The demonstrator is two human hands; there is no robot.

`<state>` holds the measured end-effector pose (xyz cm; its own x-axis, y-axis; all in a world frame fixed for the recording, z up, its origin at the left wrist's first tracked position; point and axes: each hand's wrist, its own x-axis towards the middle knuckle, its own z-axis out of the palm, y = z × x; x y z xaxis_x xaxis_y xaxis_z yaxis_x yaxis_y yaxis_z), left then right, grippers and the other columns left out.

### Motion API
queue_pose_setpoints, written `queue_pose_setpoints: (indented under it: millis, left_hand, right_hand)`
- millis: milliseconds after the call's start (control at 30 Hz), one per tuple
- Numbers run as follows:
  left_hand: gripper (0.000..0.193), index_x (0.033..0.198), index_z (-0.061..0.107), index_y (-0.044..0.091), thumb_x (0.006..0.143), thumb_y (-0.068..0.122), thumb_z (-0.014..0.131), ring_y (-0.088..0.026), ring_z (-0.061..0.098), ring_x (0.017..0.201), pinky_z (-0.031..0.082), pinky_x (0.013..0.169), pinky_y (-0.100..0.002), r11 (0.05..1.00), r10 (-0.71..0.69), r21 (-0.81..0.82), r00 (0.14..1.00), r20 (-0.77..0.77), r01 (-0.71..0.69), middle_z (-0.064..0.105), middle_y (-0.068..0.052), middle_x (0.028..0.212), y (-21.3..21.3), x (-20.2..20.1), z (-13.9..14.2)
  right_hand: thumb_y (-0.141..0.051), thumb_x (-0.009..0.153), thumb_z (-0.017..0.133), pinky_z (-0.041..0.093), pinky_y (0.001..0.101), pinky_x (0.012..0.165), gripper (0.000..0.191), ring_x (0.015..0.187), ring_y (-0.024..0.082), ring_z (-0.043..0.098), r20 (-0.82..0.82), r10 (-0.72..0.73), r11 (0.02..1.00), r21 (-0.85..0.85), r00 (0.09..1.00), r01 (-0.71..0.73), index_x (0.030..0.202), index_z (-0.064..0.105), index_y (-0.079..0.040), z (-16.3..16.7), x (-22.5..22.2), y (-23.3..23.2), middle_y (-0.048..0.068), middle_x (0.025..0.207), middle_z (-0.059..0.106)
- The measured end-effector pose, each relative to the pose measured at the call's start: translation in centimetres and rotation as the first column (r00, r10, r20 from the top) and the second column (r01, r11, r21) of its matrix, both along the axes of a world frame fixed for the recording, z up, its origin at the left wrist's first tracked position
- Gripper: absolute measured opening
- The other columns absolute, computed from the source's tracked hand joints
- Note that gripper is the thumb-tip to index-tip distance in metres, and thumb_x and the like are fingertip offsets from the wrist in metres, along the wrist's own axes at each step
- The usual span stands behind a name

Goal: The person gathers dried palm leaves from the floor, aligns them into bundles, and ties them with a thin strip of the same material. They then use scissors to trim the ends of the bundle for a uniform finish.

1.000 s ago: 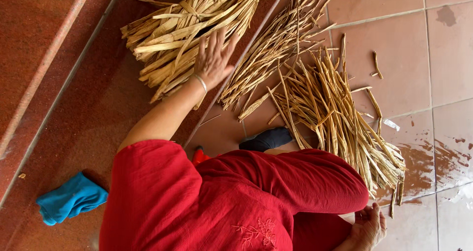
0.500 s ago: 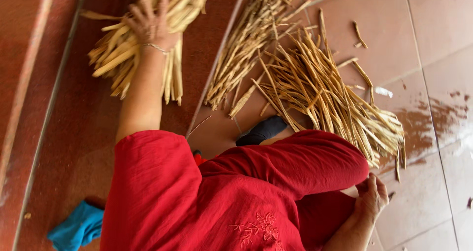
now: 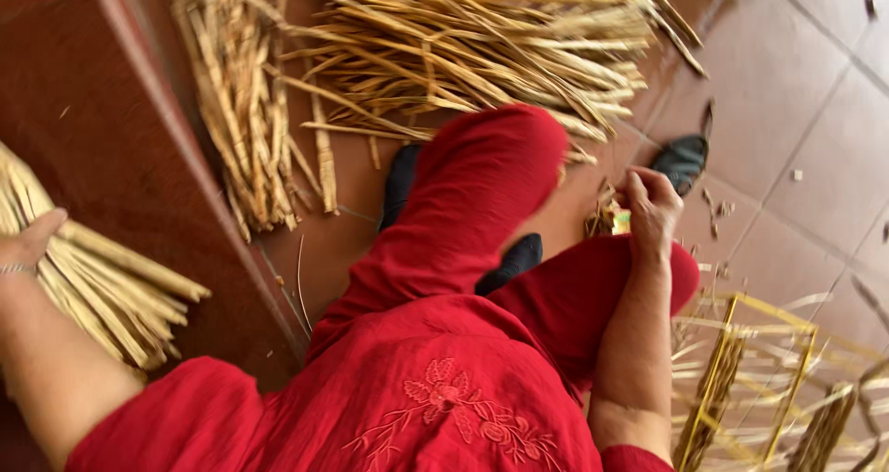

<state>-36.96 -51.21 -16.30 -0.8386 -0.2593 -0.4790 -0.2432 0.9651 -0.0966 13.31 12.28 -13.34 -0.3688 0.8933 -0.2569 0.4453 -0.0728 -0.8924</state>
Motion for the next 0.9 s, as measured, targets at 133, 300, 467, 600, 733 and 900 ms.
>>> queue_pose_setpoints:
  millis: [133,300,467,600,733,900]
  left_hand:
    - [0.058,0.126,0.069,-0.008,0.107,0.046,0.059,-0.033,0.068,0.092,0.055,0.083,-0.046,0.738,-0.401,0.418,0.843,-0.36,0.53,0.076,-0.022,0.111,8.0,-2.2,1.3]
    - [0.051,0.116,0.073,-0.003,0.103,0.045,0.08,-0.03,0.066,0.08,0.055,0.072,-0.044,0.246,-0.645,0.125,0.258,-0.719,0.961,0.071,-0.018,0.093,26.2,-1.4,6.3]
    - [0.048,0.113,0.073,0.005,0.092,0.044,0.09,-0.026,0.068,0.079,0.057,0.072,-0.039,-0.208,-0.706,-0.065,-0.196,-0.681,0.976,0.069,-0.012,0.084,46.2,7.4,8.1]
    - [0.068,0.123,0.064,0.006,0.081,0.055,0.083,-0.033,0.058,0.116,0.046,0.098,-0.054,-0.127,-0.988,0.13,-0.113,-0.109,0.983,0.065,-0.016,0.118,56.1,15.7,4.2]
    - [0.074,0.132,0.056,0.004,0.081,0.052,0.082,-0.032,0.043,0.132,0.034,0.111,-0.059,-0.19,-0.982,0.166,-0.186,-0.039,0.968,0.051,-0.015,0.135,59.2,20.7,-1.7]
    - [0.073,0.141,0.051,0.005,0.088,0.045,0.081,-0.032,0.038,0.138,0.027,0.114,-0.064,-0.354,-0.862,0.073,-0.294,-0.414,0.933,0.044,-0.014,0.145,60.6,24.5,-5.8]
  right_hand:
    - [-0.01,0.103,0.069,0.055,0.0221,0.068,0.013,0.076,0.009,0.066,0.025,0.001,0.997,0.077,1.0,-0.003,0.111,0.071,0.0,-0.6,2.0,-1.2,0.006,0.089,0.072]
    - [-0.008,0.102,0.069,0.057,0.0225,0.07,0.009,0.078,0.008,0.069,0.107,0.051,0.974,0.215,0.993,-0.073,0.107,0.072,-0.001,-0.8,2.1,-1.5,0.004,0.089,0.074]
    - [-0.007,0.102,0.071,0.055,0.0246,0.071,0.009,0.076,0.008,0.067,0.11,0.064,0.935,0.34,0.992,-0.098,0.108,0.072,-0.001,-0.1,2.5,-1.0,0.005,0.085,0.074]
    - [-0.007,0.099,0.074,0.054,0.0255,0.068,0.01,0.072,0.009,0.066,0.144,0.033,0.91,0.404,0.989,-0.089,0.106,0.073,0.0,0.2,3.1,-0.9,0.006,0.083,0.072]
    - [-0.008,0.103,0.072,0.055,0.0232,0.071,0.009,0.077,0.009,0.067,0.014,-0.082,0.946,0.317,0.997,0.073,0.106,0.072,0.0,0.4,4.7,-0.9,0.004,0.087,0.073]
    - [-0.012,0.107,0.067,0.052,0.0205,0.068,0.011,0.077,0.006,0.064,-0.409,-0.322,0.945,-0.088,0.854,0.314,0.111,0.07,-0.001,0.2,6.5,-1.0,0.002,0.09,0.07]
